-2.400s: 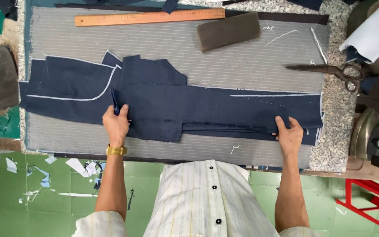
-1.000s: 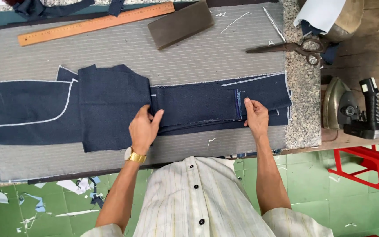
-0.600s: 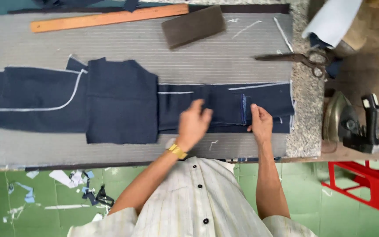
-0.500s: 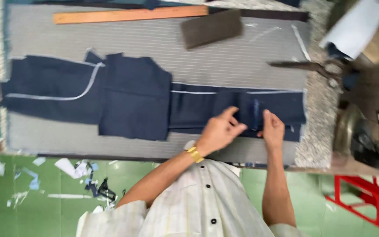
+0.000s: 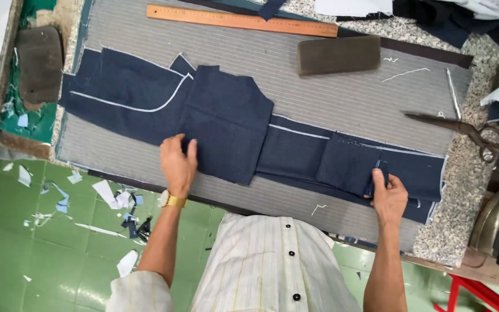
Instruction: The person irons a dark blue garment on a worktable, then folds it and stacks it with other similar pieces. The person uses a steam iron to press the fabric, flips and repositions the garment, and finally folds it neatly before placing it on a pile.
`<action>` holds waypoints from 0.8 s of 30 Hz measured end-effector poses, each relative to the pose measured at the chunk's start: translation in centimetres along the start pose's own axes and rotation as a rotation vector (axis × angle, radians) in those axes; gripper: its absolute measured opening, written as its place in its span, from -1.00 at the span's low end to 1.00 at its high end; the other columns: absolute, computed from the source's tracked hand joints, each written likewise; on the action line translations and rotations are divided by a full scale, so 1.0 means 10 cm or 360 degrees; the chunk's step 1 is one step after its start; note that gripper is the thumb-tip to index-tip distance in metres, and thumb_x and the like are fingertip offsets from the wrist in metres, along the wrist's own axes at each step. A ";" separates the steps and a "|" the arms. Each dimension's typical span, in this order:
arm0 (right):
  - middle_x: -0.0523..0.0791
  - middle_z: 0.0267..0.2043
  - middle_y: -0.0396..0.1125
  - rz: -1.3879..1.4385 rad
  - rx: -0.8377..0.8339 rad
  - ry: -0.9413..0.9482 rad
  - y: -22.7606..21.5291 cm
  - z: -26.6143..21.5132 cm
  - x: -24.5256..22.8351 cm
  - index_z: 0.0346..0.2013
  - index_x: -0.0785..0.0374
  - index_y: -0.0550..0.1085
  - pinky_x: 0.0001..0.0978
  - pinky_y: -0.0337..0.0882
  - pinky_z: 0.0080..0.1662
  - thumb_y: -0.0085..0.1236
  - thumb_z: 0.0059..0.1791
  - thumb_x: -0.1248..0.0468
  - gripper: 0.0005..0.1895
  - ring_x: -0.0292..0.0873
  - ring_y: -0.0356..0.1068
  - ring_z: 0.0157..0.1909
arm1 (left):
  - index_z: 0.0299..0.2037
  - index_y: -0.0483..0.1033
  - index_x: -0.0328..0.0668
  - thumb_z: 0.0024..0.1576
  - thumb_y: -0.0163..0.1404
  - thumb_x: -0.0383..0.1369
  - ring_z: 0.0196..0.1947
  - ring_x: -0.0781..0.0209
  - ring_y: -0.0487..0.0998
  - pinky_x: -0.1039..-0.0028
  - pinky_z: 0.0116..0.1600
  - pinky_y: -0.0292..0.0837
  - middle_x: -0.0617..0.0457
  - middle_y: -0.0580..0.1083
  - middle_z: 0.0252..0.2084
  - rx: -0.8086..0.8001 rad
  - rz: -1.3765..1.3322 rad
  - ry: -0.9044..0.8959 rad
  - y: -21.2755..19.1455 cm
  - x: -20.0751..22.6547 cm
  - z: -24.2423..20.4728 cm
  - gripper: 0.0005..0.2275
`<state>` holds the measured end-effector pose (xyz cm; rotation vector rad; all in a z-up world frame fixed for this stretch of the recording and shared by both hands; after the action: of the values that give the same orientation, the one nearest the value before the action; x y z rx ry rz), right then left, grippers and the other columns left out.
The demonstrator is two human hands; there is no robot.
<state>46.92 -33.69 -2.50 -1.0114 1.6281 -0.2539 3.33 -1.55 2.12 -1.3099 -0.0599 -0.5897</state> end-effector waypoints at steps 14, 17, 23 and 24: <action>0.20 -0.20 0.48 -0.0317 0.0027 0.0200 0.02 0.62 0.80 -0.13 0.35 0.58 0.10 0.42 -0.05 0.46 -0.11 -0.29 -0.27 0.23 0.49 -0.01 | -0.29 0.45 -0.03 0.18 0.05 -0.03 -0.49 0.09 0.62 0.30 -0.38 0.54 0.11 0.48 -0.50 -0.0461 0.0192 0.0367 0.85 1.24 -0.10 -0.72; 0.06 -0.23 0.43 0.0055 0.0215 0.0219 -0.21 0.60 0.81 -0.09 0.21 0.57 -0.09 0.39 -0.13 0.47 -0.03 -0.17 -0.46 -0.07 0.43 -0.11 | -0.29 0.45 -0.03 0.27 -0.04 -0.09 -0.38 -0.14 0.65 0.07 -0.26 0.55 -0.05 0.53 -0.46 -0.0800 -0.0169 0.0304 0.85 1.06 0.03 -0.76; 0.01 -0.22 0.41 0.0623 0.0321 0.0336 -0.31 0.02 0.05 -0.09 0.29 0.56 -0.16 0.41 -0.13 0.50 -0.10 -0.04 -0.47 -0.16 0.44 -0.11 | -0.45 0.41 -0.20 0.22 0.03 -0.37 -0.26 -0.31 0.59 0.05 -0.18 0.49 -0.18 0.56 -0.18 -0.0570 -0.0950 0.0063 0.30 1.43 0.46 -0.81; -0.01 -0.20 0.40 0.0692 0.0325 0.0315 -0.28 0.04 0.12 -0.09 0.30 0.55 -0.22 0.43 -0.13 0.53 -0.10 -0.02 -0.47 -0.19 0.42 -0.10 | -0.46 0.43 -0.17 0.21 0.05 -0.37 -0.35 -0.21 0.56 0.13 -0.23 0.47 -0.14 0.47 -0.35 -0.0559 -0.1101 0.0082 0.33 1.55 0.48 -0.81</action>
<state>48.66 -36.09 -1.68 -0.4719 1.9116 -0.2239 19.32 -2.52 6.17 -1.6136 -0.3929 -1.2642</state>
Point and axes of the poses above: each hand's wrist, its own z-axis towards the middle knuckle, its own y-axis out of the palm, x = y × z, the point moved 3 cm from there along z, towards the middle knuckle
